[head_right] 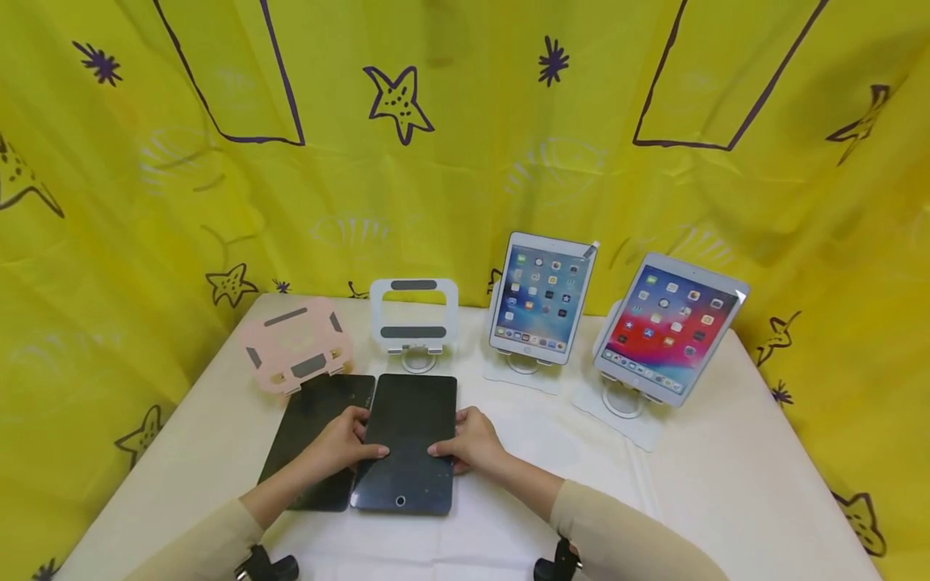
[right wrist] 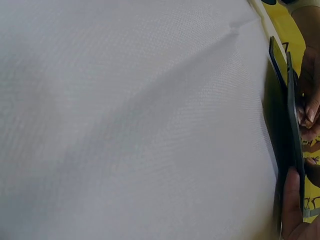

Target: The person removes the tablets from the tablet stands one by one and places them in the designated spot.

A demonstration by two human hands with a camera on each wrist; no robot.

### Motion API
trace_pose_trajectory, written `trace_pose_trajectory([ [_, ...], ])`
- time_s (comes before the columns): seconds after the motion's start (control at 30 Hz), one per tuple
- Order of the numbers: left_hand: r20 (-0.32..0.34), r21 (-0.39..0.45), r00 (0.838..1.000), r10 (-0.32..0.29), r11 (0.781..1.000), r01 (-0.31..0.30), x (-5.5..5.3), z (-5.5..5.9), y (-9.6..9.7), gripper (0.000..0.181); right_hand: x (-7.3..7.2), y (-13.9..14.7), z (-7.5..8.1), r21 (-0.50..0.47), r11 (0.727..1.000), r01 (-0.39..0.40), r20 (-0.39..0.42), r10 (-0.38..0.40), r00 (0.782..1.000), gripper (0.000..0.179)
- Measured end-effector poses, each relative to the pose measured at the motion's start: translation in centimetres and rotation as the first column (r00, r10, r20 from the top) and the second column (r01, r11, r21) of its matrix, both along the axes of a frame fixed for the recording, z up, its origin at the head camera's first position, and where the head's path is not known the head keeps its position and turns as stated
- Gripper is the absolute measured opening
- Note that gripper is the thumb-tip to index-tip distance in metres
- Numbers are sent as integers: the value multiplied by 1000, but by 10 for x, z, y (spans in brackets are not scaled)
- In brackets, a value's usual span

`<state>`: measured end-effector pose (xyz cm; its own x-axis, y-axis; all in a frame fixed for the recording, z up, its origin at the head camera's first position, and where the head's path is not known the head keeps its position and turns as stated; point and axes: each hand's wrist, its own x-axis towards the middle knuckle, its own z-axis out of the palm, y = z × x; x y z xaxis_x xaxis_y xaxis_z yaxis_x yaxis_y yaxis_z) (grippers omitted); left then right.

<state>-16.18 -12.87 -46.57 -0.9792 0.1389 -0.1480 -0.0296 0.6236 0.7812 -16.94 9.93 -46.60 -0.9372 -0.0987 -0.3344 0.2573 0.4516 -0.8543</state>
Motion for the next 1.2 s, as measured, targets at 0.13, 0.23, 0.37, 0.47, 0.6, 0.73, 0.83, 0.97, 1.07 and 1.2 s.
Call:
trace_pose_trajectory([
  [0.13,25,23,1000,8,1000,-9,0,2,-2,62,0,0,0,13,1000,9,-1,-9,1000,68],
  [0.23,57,35,998,4,999,-6,0,5,-5,54,0,0,0,6,1000,7,-2,-7,1000,69],
  [0.37,89,92,996,-23,996,15,-3,9,-10,40,2,1,0,-40,999,-24,-47,22,999,67],
  [0.47,76,133,996,-41,991,31,-7,13,-11,35,5,2,0,-87,996,-34,-65,28,998,64],
  [0.6,52,146,998,-32,989,24,-9,18,-8,37,9,4,2,-78,994,-70,-59,66,996,62],
  [0.73,33,148,999,-31,989,26,-9,20,2,44,9,8,10,137,982,-130,-155,151,976,64],
  [0.83,1,138,999,-47,989,47,-10,19,12,48,9,14,17,274,956,-107,-223,172,960,66],
  [0.97,-27,131,999,-43,990,46,-14,19,26,52,8,20,23,224,973,-63,-211,111,971,65],
  [1.07,-42,151,999,-28,988,34,-16,19,34,58,7,27,24,133,991,-18,-190,43,981,63],
  [1.2,-80,217,997,-11,976,28,-17,20,42,66,6,37,24,114,992,51,-215,-26,976,62],
])
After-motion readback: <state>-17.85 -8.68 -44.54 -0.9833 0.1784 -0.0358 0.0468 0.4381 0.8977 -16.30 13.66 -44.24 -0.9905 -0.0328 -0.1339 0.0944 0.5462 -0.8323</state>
